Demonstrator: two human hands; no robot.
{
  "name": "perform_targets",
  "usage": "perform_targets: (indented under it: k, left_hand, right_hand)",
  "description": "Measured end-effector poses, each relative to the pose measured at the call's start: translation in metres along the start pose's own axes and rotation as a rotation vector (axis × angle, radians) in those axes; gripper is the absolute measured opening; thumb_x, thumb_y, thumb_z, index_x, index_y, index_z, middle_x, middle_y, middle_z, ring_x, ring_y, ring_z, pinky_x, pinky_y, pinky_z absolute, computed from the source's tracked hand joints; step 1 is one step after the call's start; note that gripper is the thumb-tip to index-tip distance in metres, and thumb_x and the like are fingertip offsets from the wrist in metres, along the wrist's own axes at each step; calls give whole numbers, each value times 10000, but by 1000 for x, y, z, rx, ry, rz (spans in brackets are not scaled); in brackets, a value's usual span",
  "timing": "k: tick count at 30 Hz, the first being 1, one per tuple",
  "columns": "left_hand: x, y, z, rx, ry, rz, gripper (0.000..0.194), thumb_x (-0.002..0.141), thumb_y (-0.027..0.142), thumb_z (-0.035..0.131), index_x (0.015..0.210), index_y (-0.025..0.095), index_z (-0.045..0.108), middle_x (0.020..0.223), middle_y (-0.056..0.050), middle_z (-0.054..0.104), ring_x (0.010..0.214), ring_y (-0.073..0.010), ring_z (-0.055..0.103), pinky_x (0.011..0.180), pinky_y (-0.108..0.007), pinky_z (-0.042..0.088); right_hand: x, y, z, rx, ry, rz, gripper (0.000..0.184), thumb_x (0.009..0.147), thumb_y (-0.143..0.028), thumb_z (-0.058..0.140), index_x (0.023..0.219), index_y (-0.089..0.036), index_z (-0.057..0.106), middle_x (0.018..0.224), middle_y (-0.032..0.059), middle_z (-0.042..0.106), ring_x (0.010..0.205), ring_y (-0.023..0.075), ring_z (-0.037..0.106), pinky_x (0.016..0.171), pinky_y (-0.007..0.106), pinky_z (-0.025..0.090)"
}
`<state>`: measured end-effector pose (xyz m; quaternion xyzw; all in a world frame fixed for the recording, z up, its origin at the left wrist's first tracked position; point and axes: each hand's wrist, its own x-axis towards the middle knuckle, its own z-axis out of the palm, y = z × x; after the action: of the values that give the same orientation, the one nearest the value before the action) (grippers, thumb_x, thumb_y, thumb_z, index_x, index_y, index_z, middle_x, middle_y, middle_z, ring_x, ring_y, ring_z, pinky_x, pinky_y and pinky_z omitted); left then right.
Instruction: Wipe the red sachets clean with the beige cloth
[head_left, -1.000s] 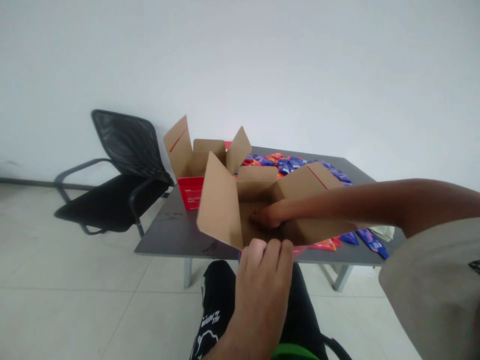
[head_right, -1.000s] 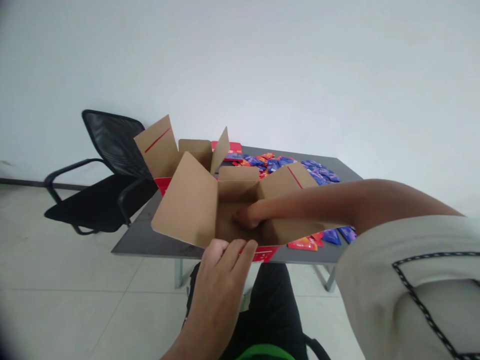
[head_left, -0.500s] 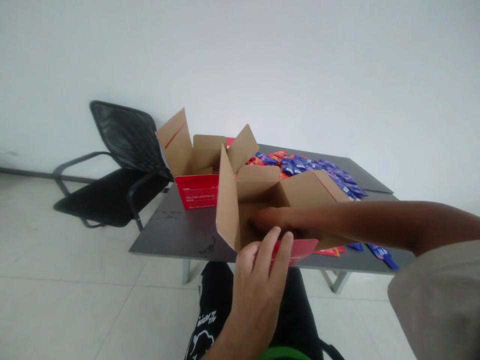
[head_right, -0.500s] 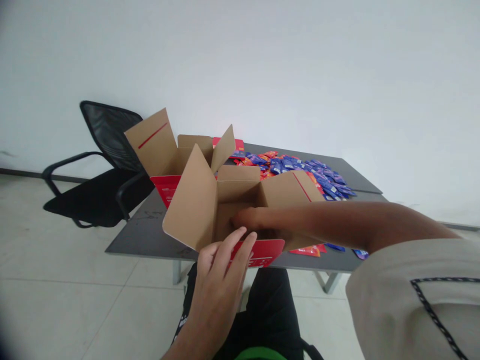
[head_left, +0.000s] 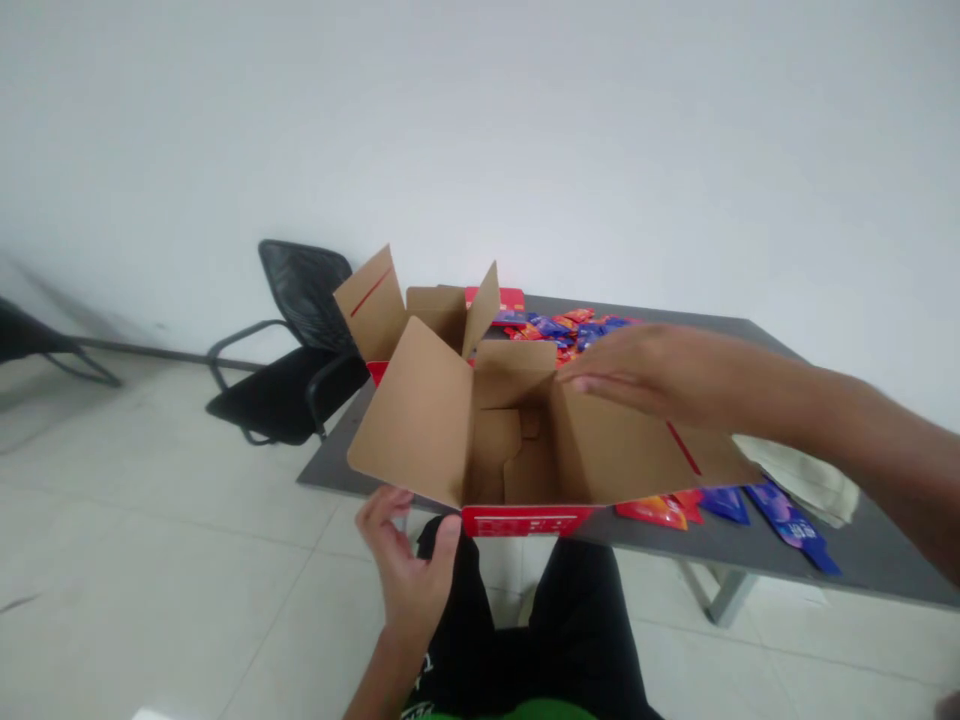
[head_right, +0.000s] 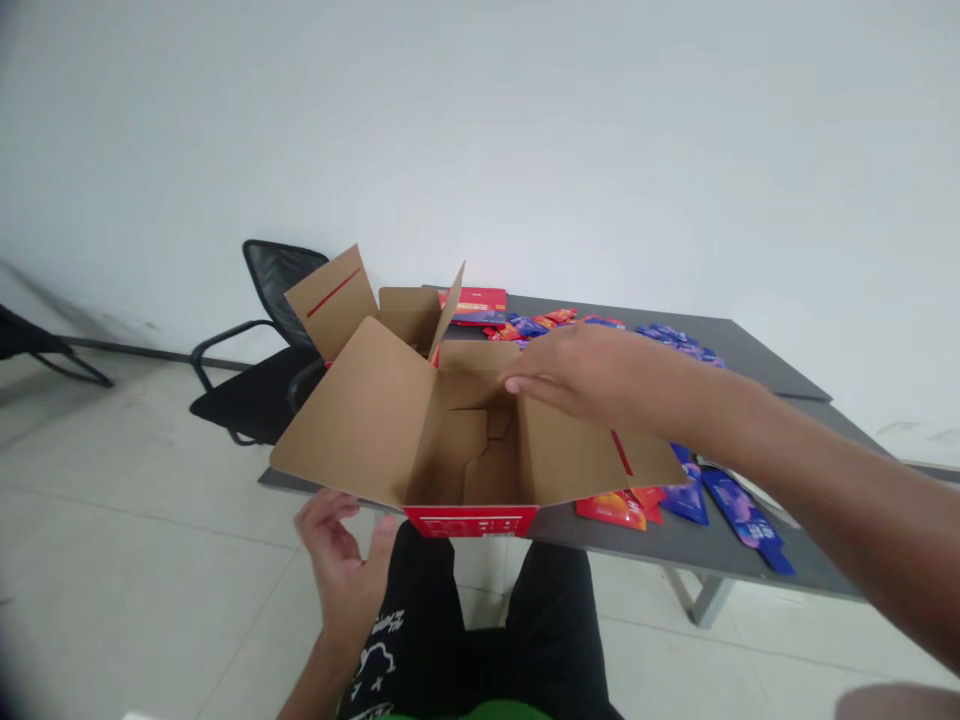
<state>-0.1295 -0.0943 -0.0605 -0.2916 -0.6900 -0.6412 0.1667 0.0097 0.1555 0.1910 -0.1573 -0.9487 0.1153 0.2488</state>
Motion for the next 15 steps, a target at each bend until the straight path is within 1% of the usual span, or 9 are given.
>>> perform_targets:
  k: [1,2,5,6,7,9,11,12,15]
  left_hand:
    - [2,-4,-1,23,-77,-40,506,847,403,754,1258,225,519,1190,-82,500,1060,-232,543,912,-369,491]
    - [5,-6,-2,37,-169,-76,506,845,446,749,1243,221,534,1183,-83,520,1079,-244,552,942,-387,487]
    - [10,-10,-1,27,-418,-183,492,839,532,729,1181,208,588,1152,-93,600,1142,-286,588,1023,-449,470]
    - [11,-10,0,25,-476,-225,482,835,547,727,1150,204,604,1131,-95,625,1133,-293,604,1024,-461,473]
    - [11,-11,2,31,-515,-267,469,827,561,728,1106,200,618,1096,-94,647,1097,-294,623,1004,-466,487]
    - [9,-13,5,40,-562,-347,456,812,578,735,1033,192,632,1028,-89,674,1007,-286,652,938,-457,520]
    - [5,-16,7,5,-585,-402,454,812,580,733,1018,187,634,1010,-91,691,965,-274,669,890,-435,542]
    - [4,-17,7,-18,-589,-417,453,815,576,730,1021,185,634,1007,-91,696,955,-268,675,872,-423,549]
    - [3,-16,7,-24,-614,-428,455,782,566,759,996,179,653,974,-88,705,903,-254,679,812,-386,559]
  right_hand:
    - [-19,1,-21,-24,-82,-51,565,869,-757,547,939,-257,801,996,11,799,890,144,730,868,363,542]
    - [-41,4,-37,-53,-50,-75,564,906,-760,489,993,-297,800,1023,24,793,916,171,726,867,414,535]
    - [-114,29,-45,37,387,102,309,851,-682,683,872,-383,759,1023,100,733,1018,286,699,901,514,530]
    - [-136,40,-34,144,545,128,293,771,-667,779,908,-413,733,1068,109,709,1047,311,687,925,525,527]
    - [-155,51,-18,257,607,164,408,685,-637,866,1000,-435,704,1145,111,683,1075,327,676,938,532,529]
    - [-184,66,24,498,604,288,765,577,-598,947,1246,-433,614,1357,130,594,1179,368,640,919,541,558]
    - [-197,68,71,596,536,405,1004,590,-606,939,1451,-394,468,1492,155,513,1236,375,625,903,516,588]
    - [-199,66,93,652,409,464,1048,652,-605,906,1527,-351,388,1476,176,539,1220,364,645,915,508,590]
    - [-190,52,142,748,205,481,863,702,-626,853,1389,-204,546,1238,187,703,1126,358,696,925,491,588]
